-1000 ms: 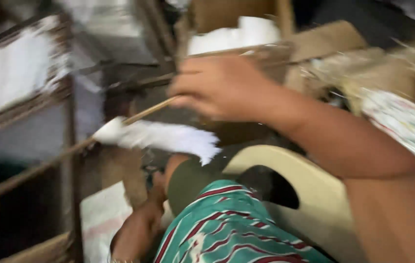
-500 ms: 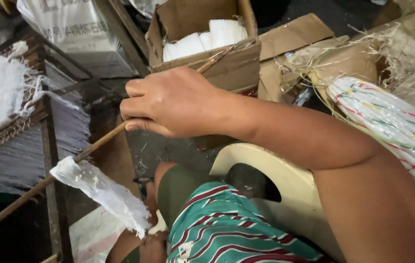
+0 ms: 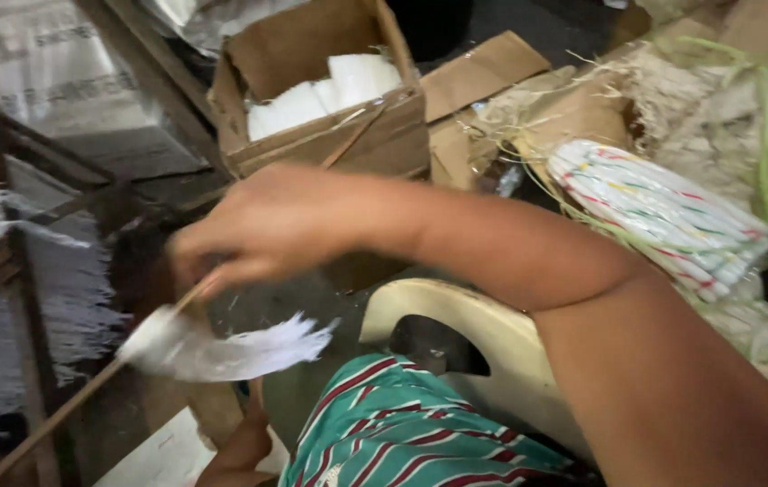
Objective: Manually looping and spacing white candle wicks onto a wooden rod for further processing.
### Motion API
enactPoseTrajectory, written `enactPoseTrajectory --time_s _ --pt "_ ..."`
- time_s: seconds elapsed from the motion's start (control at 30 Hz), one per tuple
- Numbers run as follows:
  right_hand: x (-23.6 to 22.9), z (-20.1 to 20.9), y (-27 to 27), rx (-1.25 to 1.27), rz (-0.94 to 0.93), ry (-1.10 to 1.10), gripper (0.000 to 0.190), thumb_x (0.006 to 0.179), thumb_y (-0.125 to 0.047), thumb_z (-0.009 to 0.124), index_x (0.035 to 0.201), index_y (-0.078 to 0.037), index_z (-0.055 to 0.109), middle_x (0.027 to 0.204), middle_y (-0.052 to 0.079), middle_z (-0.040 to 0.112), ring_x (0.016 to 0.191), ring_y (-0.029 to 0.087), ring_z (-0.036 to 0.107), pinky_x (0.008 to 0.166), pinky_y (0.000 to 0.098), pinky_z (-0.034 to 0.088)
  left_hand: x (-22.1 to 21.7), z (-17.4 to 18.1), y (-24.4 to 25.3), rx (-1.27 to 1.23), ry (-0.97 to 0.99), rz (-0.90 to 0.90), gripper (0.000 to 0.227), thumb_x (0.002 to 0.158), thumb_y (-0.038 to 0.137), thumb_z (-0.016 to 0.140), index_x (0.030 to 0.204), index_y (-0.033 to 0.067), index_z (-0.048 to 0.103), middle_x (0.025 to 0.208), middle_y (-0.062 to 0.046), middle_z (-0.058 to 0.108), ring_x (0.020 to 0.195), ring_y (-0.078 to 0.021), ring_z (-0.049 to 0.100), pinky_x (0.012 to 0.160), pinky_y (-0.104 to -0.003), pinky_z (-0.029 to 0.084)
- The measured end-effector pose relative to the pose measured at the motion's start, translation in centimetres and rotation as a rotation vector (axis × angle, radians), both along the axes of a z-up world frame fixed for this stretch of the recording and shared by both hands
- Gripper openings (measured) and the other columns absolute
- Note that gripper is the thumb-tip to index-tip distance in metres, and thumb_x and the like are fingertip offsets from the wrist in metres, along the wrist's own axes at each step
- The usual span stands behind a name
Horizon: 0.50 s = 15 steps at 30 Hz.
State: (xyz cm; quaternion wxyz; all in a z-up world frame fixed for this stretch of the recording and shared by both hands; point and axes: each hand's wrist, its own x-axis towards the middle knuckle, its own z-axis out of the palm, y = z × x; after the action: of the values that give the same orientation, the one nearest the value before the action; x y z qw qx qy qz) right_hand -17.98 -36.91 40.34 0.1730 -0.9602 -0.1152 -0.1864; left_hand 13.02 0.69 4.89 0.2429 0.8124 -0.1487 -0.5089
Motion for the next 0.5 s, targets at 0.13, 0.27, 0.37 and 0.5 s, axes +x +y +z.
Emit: enactPoseTrajectory --time_s 0.13,0.27,0.37,0.5 --pt "1.9 -0.4 5.3 0.069 0.066 0.086 0.056 0.083 -0.071 0.030 0.109 -0.028 0.053 0.102 0.005 0.079 0.093 0.036 0.076 0.057 0.0536 0.051 6.6 -5.0 -10.7 0.248 -0.229 0.058 0.067 0.083 -0.014 0.054 0.141 0.0126 0.032 0.140 0.007 0.029 0.129 -0.0050 0.034 0.097 -0.022 0.038" --pt "1.0 -1.3 3.1 -0.078 -0.089 0.085 0.033 0.094 -0.048 0.035 0.114 -0.030 0.054 0.104 0.004 0.077 0.094 0.033 0.076 0.058 0.0541 0.056 3.8 -3.3 -29.0 0.439 -0.502 0.020 0.053 0.086 -0.014 0.048 0.132 0.0105 0.039 0.129 0.006 0.033 0.119 -0.0038 0.039 0.091 -0.020 0.040" --pt "0.7 -1.3 1.4 -0.032 -0.090 0.128 0.029 0.091 -0.043 0.040 0.104 -0.026 0.058 0.100 0.007 0.079 0.090 0.035 0.074 0.066 0.0551 0.054 4.8 -4.1 -34.9 0.616 -0.718 0.124 0.044 0.088 -0.013 0.043 0.126 0.0089 0.045 0.121 0.006 0.035 0.112 -0.0029 0.043 0.086 -0.018 0.041" --pt "1.0 -1.9 1.7 0.089 -0.117 0.151 0.042 0.094 -0.052 0.032 0.122 -0.027 0.051 0.092 0.004 0.077 0.082 0.031 0.074 0.047 0.0512 0.050 8.0 -7.2 -34.8 0.905 -0.973 0.303 0.037 0.091 -0.013 0.037 0.118 0.0068 0.052 0.110 0.005 0.039 0.102 -0.0017 0.048 0.080 -0.016 0.042"
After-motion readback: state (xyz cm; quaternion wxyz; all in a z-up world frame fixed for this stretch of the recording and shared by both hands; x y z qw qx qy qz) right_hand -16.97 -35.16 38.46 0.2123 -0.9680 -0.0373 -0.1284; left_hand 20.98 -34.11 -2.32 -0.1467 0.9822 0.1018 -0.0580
